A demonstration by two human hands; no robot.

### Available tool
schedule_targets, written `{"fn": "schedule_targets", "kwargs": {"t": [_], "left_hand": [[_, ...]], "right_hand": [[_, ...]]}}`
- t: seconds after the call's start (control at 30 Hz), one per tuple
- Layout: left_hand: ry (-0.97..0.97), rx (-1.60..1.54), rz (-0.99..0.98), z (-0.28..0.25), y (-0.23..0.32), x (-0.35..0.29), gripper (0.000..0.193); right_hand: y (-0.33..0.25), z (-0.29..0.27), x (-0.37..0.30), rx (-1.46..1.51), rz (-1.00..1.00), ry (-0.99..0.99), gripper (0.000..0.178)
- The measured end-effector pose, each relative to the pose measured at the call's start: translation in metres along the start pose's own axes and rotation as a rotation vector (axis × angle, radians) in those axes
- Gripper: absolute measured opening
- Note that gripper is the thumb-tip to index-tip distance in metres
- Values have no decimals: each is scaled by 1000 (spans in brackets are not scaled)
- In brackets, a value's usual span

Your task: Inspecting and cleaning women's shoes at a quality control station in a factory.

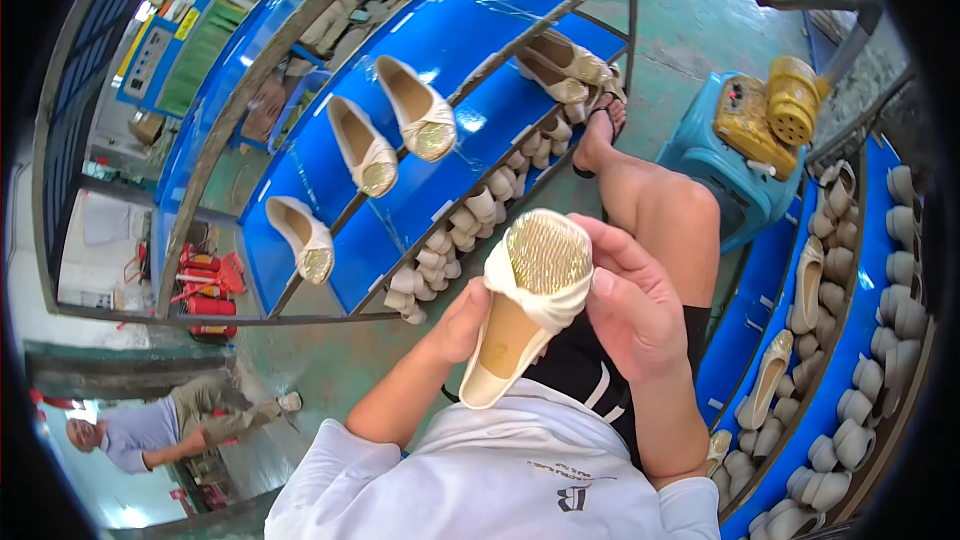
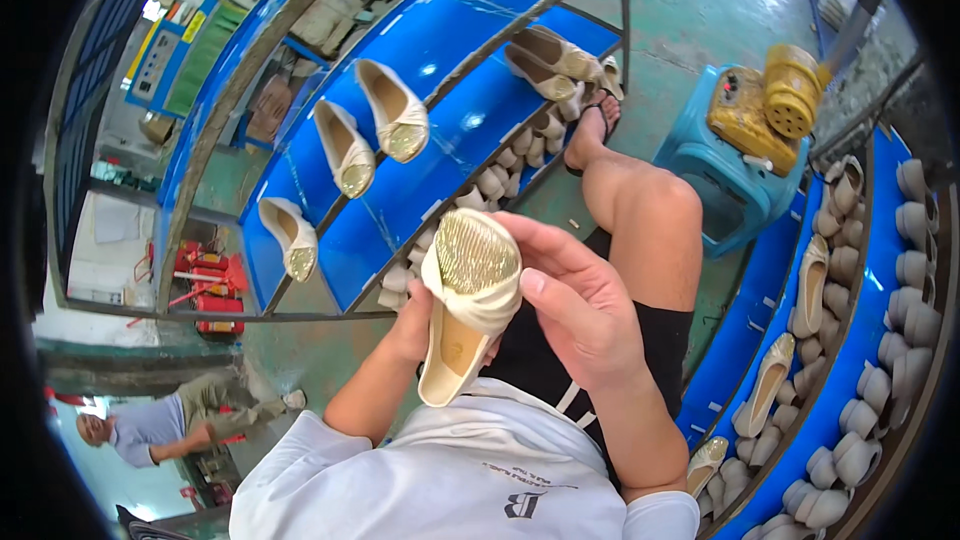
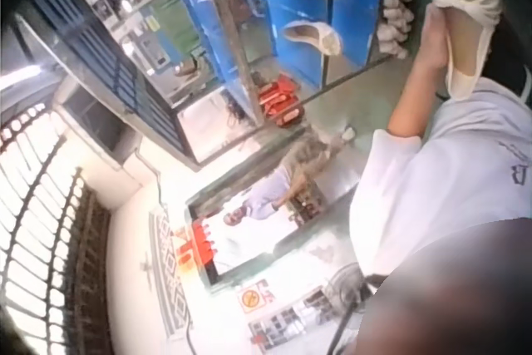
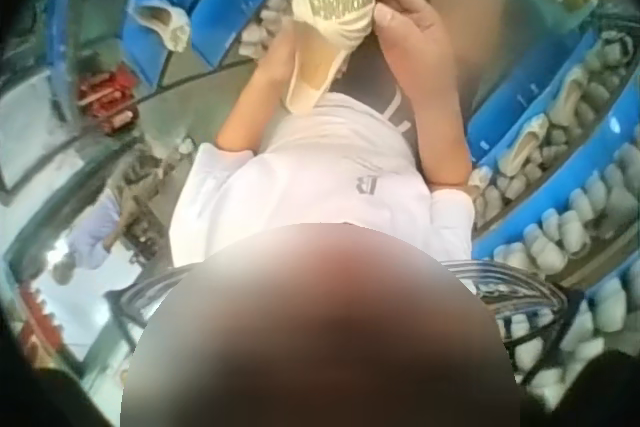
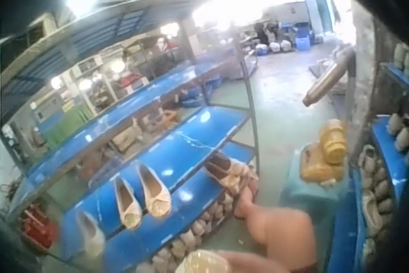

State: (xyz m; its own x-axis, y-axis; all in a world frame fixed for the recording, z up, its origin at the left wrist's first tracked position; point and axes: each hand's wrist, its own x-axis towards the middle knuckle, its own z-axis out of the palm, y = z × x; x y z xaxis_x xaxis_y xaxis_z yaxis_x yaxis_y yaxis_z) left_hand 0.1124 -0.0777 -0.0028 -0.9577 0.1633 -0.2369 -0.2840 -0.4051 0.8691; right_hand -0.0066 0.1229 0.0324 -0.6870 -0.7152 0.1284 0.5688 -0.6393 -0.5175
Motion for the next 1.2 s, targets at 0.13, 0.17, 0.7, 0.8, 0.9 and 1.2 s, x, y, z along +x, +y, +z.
{"fn": "schedule_targets", "kwargs": {"t": [0.13, 0.17, 0.7, 0.8, 0.9, 1.2], "left_hand": [[384, -135, 71, 11, 3, 0, 97], [213, -223, 121, 6, 7, 0, 91], [572, -499, 484, -39, 30, -49, 66], [578, -550, 538, -49, 30, -62, 59], [717, -612, 529, -51, 19, -70, 52], [764, -678, 557, -70, -8, -73, 50]], "right_hand": [[12, 6, -7, -625, -72, 99, 67], [12, 6, -12, -854, -129, 18, 77], [38, -10, -46, -1160, -96, -526, 33], [56, -14, -40, -1165, -88, -593, 36], [69, -17, -40, -1142, -82, -607, 37], [84, -29, -37, -1193, -161, -651, 38]]}}
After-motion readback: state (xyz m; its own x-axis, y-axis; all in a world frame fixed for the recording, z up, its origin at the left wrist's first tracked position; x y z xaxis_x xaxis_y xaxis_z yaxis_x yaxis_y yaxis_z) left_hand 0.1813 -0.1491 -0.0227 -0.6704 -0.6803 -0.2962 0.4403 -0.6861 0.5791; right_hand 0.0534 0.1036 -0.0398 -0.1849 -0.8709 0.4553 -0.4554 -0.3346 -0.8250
